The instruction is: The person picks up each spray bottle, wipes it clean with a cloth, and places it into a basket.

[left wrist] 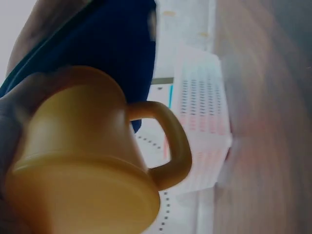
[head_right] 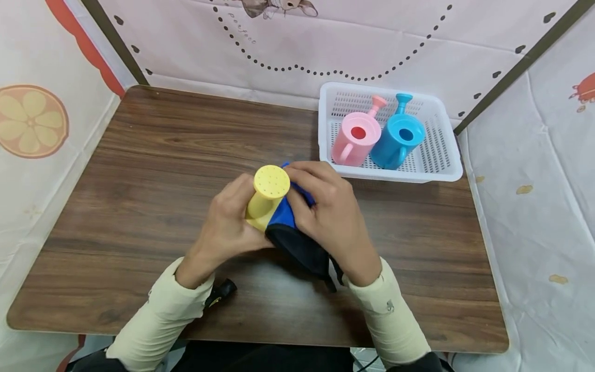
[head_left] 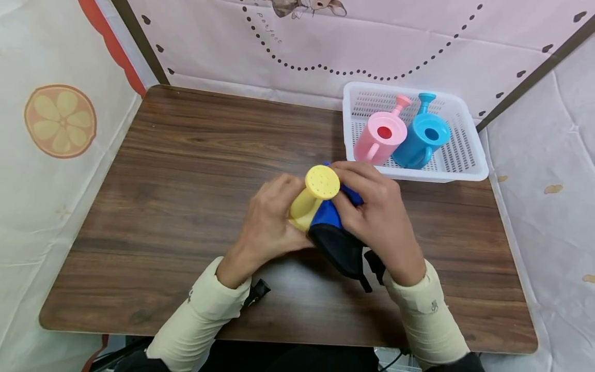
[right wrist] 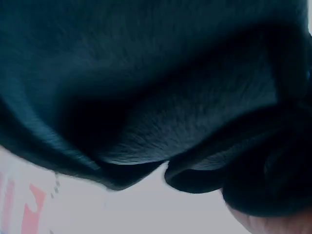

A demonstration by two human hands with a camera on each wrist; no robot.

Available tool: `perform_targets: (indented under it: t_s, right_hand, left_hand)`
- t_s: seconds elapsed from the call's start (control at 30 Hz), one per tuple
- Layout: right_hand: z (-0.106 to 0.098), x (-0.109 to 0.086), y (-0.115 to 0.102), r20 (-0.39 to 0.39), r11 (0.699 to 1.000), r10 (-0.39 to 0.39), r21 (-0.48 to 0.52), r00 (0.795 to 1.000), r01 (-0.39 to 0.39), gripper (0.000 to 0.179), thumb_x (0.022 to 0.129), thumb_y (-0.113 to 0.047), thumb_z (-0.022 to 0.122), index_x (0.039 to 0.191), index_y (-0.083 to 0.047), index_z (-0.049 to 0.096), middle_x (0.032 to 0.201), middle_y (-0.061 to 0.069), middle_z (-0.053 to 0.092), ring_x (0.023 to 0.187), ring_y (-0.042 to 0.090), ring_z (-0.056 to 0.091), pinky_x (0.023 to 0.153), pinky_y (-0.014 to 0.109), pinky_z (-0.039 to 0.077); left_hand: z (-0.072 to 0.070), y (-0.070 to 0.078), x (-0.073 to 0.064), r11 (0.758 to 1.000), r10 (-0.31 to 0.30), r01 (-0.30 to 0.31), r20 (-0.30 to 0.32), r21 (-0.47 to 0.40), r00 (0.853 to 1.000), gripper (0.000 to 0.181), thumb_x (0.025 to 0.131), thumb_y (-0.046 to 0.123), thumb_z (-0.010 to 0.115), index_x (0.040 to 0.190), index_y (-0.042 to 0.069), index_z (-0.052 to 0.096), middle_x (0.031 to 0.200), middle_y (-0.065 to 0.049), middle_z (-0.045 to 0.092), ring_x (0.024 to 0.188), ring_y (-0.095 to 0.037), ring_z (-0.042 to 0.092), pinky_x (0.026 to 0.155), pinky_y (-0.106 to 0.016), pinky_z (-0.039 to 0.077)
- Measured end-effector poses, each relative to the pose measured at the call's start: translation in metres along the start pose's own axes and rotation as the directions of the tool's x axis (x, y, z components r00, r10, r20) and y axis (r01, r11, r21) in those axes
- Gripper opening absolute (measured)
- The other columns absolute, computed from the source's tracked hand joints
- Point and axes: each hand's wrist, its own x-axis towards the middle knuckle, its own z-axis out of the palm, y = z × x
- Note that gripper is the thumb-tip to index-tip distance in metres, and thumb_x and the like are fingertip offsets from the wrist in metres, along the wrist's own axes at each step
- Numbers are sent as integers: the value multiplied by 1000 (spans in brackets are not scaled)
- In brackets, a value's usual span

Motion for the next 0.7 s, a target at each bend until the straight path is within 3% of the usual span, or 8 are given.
perform_targets:
  t_s: [0.1,0.2,0.27,0.3,0.4,0.47,0.6,0.7]
  right_hand:
    - [-6,16,6,124,984,146,85,981,-157,24,104,-11,79,127,-9,85,129,10,83,121,28,77,111,53,63]
    - [-15,29,15,279,938,261,153,924,-311,24,107,-20,77,129,-16,85,128,5,84,119,26,75,106,50,63]
    - [-20,32,22,346,907,289,199,893,-371,25,109,-24,75,132,-18,85,127,4,84,117,25,75,103,45,63]
    - [-22,32,24,365,888,299,231,882,-397,26,110,-24,74,133,-18,84,127,4,85,117,25,75,103,41,63]
    - [-20,25,31,334,829,297,375,895,-415,26,111,-20,71,132,-13,84,127,5,85,116,27,78,104,35,66]
    - [-14,17,35,288,759,324,490,901,-430,25,112,-18,69,131,-11,84,127,5,85,114,28,78,102,33,66]
    - [3,0,41,184,602,417,678,890,-422,27,115,-22,63,131,-17,83,125,2,83,111,23,78,100,31,67]
    - [20,-12,40,73,538,464,768,883,-347,30,118,-23,58,136,-15,80,126,1,82,110,18,79,100,30,67]
  left_hand:
    - [3,-5,-4,998,46,-46,-10,-53,999,77,59,33,109,123,10,73,112,-10,76,99,-29,71,89,-50,59]
    - [2,-8,-7,983,63,-62,-1,-171,998,85,56,30,112,128,7,74,119,-12,78,107,-27,73,95,-46,62]
    - [2,-9,-9,951,57,-57,-12,-304,998,93,54,28,114,132,3,71,123,-14,78,110,-25,74,99,-40,63]
    - [1,-9,-9,919,38,-42,-18,-392,999,97,52,28,116,132,-1,69,123,-16,78,113,-25,76,101,-39,64]
    - [3,-9,-8,784,-38,-5,-57,-620,998,98,55,36,117,122,-8,61,122,-15,80,118,-24,79,104,-36,65]
    - [6,-9,-7,694,-96,7,-82,-720,992,99,57,44,116,114,-9,55,120,-9,81,118,-23,81,103,-37,66]
    - [13,-7,-6,564,-186,14,-110,-825,976,92,59,50,114,113,3,56,117,4,80,111,-15,79,98,-30,65]
    - [19,-6,-4,444,-253,-11,-137,-896,958,81,64,46,113,115,15,60,110,4,79,102,-12,78,91,-27,66]
